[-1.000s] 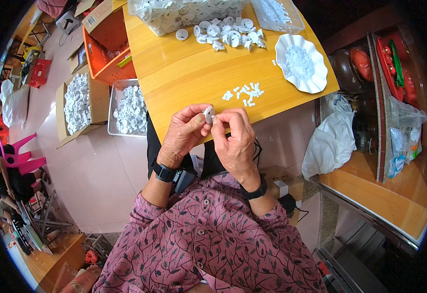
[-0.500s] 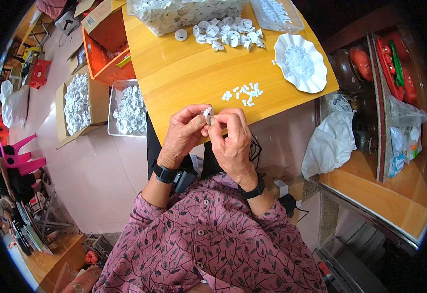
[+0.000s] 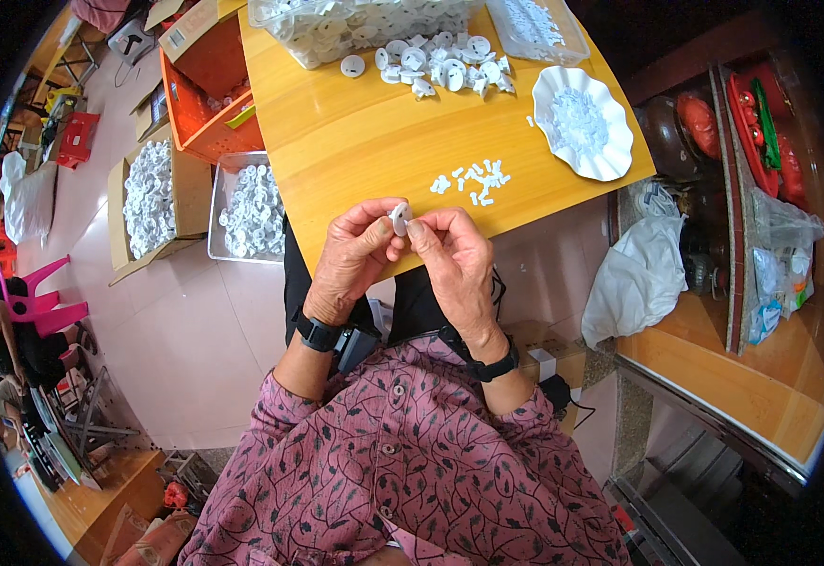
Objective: The person assembles components by hand, picking up a white plastic base and inserting a small white pin into it. They repeat this process for several units, occasionally reaching into a plastic container for more bases.
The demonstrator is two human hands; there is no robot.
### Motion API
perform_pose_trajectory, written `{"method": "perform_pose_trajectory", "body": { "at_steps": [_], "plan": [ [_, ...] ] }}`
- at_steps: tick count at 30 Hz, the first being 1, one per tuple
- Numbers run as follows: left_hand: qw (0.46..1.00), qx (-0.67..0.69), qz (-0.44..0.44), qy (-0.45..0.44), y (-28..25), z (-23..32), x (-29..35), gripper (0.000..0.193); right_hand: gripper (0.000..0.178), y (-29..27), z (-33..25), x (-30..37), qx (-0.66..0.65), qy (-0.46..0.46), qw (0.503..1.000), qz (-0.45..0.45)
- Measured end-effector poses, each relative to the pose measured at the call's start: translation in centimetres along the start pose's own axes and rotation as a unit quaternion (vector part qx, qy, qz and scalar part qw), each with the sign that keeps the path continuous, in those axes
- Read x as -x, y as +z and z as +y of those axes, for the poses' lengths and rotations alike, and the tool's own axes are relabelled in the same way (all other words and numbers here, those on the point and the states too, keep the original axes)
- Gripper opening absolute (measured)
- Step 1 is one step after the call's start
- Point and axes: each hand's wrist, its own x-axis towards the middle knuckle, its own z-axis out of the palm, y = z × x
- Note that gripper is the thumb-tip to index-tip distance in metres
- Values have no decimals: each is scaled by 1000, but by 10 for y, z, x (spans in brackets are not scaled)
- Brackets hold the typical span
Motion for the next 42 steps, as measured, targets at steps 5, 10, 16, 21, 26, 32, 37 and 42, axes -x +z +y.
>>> {"method": "perform_pose_trajectory", "body": {
  "at_steps": [5,10,16,21,26,32,37,42],
  "plan": [
    [1000,0,0,-6,-1,0,0,26,16,-3,10,-2,-13,24,1000,-5],
    [1000,12,2,-6,-1,0,1,27,18,-1,9,-2,-115,46,992,-29],
    [1000,1,-3,-11,1,1,1,27,19,-5,13,-4,-117,76,990,-25],
    [1000,-2,0,-16,-1,0,1,27,19,-3,13,-5,-114,77,990,-21],
    [1000,4,3,-8,-3,-1,0,28,18,1,9,-6,-107,77,991,-16],
    [999,37,-6,3,-2,-1,1,28,18,-1,14,-7,-179,98,978,-32],
    [999,36,-4,7,-5,0,2,29,17,1,15,-7,-169,100,980,-39],
    [999,50,-3,3,-3,0,4,27,16,6,17,-7,-149,87,984,-45]
  ]
}}
